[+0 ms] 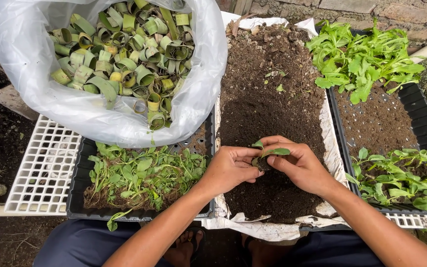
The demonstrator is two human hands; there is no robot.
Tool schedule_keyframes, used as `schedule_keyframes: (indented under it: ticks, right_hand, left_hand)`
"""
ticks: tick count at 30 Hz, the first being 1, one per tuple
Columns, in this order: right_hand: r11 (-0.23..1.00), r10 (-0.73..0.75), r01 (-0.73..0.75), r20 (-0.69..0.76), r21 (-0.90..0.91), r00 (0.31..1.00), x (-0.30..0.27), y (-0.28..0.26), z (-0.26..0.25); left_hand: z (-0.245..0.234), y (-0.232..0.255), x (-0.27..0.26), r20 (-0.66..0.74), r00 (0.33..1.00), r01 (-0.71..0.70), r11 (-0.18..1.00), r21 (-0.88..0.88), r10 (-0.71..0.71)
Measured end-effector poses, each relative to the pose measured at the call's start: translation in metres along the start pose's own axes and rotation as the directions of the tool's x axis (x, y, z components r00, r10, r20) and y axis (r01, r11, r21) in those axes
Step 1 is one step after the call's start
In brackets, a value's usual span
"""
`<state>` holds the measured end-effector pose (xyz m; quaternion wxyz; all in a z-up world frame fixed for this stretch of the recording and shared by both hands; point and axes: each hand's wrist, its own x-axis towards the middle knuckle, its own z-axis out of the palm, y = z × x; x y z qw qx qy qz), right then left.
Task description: The person plants small seedlings into a soil-filled tray using rolled leaf cups. They pick seedlings from a tray, place them into the cups, and then insert the cups into the soil, repeating this process multiple times.
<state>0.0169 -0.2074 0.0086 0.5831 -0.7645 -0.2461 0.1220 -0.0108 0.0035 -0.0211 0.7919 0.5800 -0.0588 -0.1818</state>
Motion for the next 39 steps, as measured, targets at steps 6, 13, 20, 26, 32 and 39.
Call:
schedule_keyframes:
  ticks: [6, 13, 20, 26, 32, 39]
  right_hand:
    - [1.0, -0.01, 0.01, 0.012, 0.001, 1.0, 0.001, -0.001, 0.001]
    - [1.0, 0.024, -0.023, -0.039, 0.021, 0.999, 0.0, 0.017, 0.006]
    - [0.99, 0.037, -0.018, -0.128, 0.141, 0.991, 0.0, 0.034, 0.018]
    - [0.979, 0.042, -0.016, -0.125, 0.202, 0.991, -0.001, 0.034, 0.019]
    - [0.98, 0.025, 0.0, -0.122, 0.2, 0.992, -0.001, 0.035, 0.017]
    - [0.984, 0.027, -0.01, -0.096, 0.179, 0.995, 0.0, 0.039, 0.009]
  left_hand:
    - [0.0, 0.001, 0.0, 0.002, 1.0, -0.004, 1.0, 0.007, 0.004]
    - [0.0, -0.017, 0.006, -0.047, 0.998, -0.03, 0.999, 0.025, 0.031]
    - [0.001, -0.019, 0.005, -0.098, 0.991, -0.083, 0.993, 0.082, 0.091]
    - [0.003, -0.018, 0.004, -0.138, 0.984, -0.104, 0.991, 0.084, 0.115]
    - [0.003, -0.017, 0.005, -0.141, 0.982, -0.116, 0.99, 0.084, 0.128]
    - [0.001, -0.015, 0.004, -0.082, 0.987, -0.136, 0.989, 0.054, 0.141]
